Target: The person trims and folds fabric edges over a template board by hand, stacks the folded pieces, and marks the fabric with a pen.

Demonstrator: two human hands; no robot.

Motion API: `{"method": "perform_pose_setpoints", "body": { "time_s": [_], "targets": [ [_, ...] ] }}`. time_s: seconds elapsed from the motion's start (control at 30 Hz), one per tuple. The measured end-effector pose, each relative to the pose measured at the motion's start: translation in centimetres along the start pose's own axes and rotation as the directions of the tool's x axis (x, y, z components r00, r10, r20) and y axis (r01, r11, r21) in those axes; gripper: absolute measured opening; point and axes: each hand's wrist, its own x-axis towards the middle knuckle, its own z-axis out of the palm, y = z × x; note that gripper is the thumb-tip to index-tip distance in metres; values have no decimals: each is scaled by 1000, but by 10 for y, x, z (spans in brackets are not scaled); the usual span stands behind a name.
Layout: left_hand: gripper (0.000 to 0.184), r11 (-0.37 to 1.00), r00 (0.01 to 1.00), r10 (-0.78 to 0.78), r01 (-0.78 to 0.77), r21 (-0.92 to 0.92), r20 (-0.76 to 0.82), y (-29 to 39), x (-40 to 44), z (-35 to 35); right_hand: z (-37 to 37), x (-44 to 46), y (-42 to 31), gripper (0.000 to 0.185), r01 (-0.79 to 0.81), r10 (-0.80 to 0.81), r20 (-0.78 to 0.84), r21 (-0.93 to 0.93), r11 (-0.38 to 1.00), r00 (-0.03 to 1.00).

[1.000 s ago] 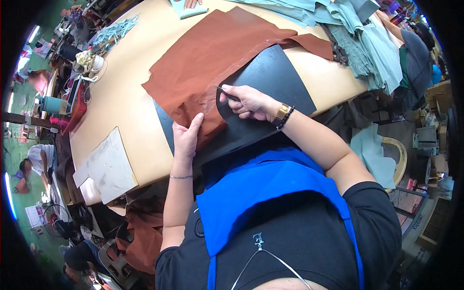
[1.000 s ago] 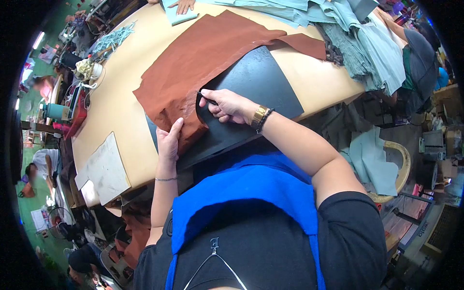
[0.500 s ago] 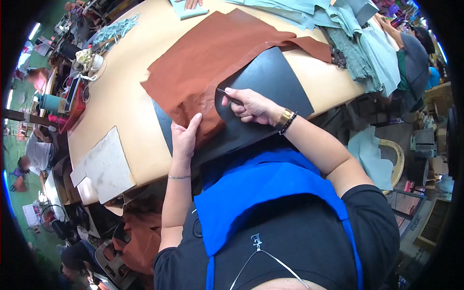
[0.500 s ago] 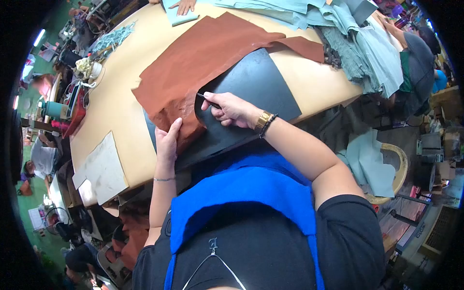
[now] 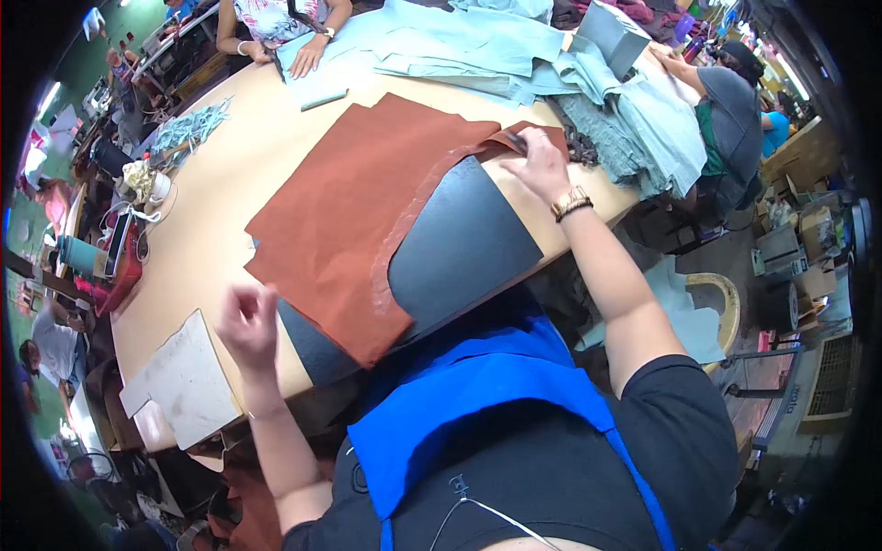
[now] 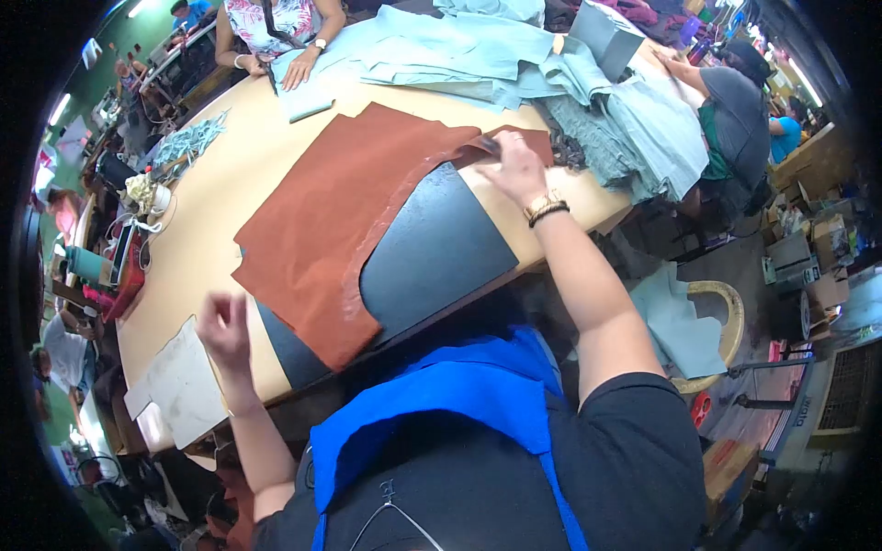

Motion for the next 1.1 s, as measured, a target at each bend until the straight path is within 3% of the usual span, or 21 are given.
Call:
{"method": "perform_pose_setpoints", "body": {
  "time_s": [0.07, 0.13, 0.2, 0.27, 0.37, 0.53, 0.57, 0.67, 0.7, 0.8, 0.83, 0.87, 0.93, 0.97, 1.0, 1.03, 1.07, 1.1],
  "targets": [
    [23, 971, 972, 237, -237, 37, -5, 14, 46, 24, 1, 11, 21, 54, -111, 122, 37, -209, 972, 992],
    [22, 911, 906, 409, -412, 9, 112, 24, 82, 72, 13, 19, 32, 42, -86, 86, -5, -153, 984, 996],
    [38, 896, 852, 423, -444, -1, 307, 7, 96, 132, 14, 28, 23, 31, -146, 165, 86, -190, 971, 983],
    [58, 866, 804, 217, -420, 270, 554, -9, 90, 175, 12, 29, 11, 24, -133, 141, 24, -204, 970, 990],
    [76, 855, 815, 69, -346, 386, 576, -29, 78, 187, -6, 27, 1, 21, 25, -22, 16, -231, 973, 1000],
    [75, 824, 847, 0, -301, 480, 532, -43, 64, 143, -36, -13, 22, 16, 384, -369, 109, -228, 895, 923],
    [76, 824, 837, -41, -281, 492, 546, -41, 61, 133, -40, -20, 26, 15, 390, -359, 168, -229, 892, 918],
    [69, 780, 841, -88, -274, 562, 533, -19, 59, 108, -62, -38, 17, 24, 225, -225, 98, 13, 974, 969],
    [65, 760, 849, -94, -276, 588, 519, -14, 58, 107, -62, -41, 19, 36, 150, -156, 72, 80, 986, 985],
    [46, 847, 833, 229, -425, 319, 503, 2, 67, 131, -32, -49, -2, 38, -71, 27, 83, 590, 804, 996],
    [30, 865, 845, 351, -457, 205, 403, 10, 66, 148, -31, -53, -21, 40, -240, 100, 237, 691, 682, 966],
    [28, 870, 840, 369, -463, 170, 397, 30, 60, 155, -29, -57, -40, 42, -412, 171, 384, 738, 535, 908],
    [25, 878, 828, 371, -460, 130, 420, 27, 55, 184, -39, -59, -69, 42, -491, 172, 492, 648, 582, 853],
    [23, 889, 821, 384, -453, 73, 422, 21, 54, 193, -30, -57, -57, 40, -379, 91, 425, 664, 645, 900],
    [21, 875, 836, 455, -484, 20, 308, 10, 52, 204, -25, -55, -40, 38, -262, 12, 356, 667, 697, 935],
    [18, 878, 842, 456, -479, 8, 289, 5, 53, 205, -38, -49, -28, 34, -216, 50, 278, 608, 764, 959],
    [15, 883, 851, 451, -469, 6, 270, -1, 53, 207, -47, -39, 0, 32, -75, 45, 84, 396, 915, 995],
    [14, 898, 861, 423, -441, -1, 284, 0, 52, 205, -61, -22, 30, 32, -118, 119, 17, 304, 945, 993]
  ]
}}
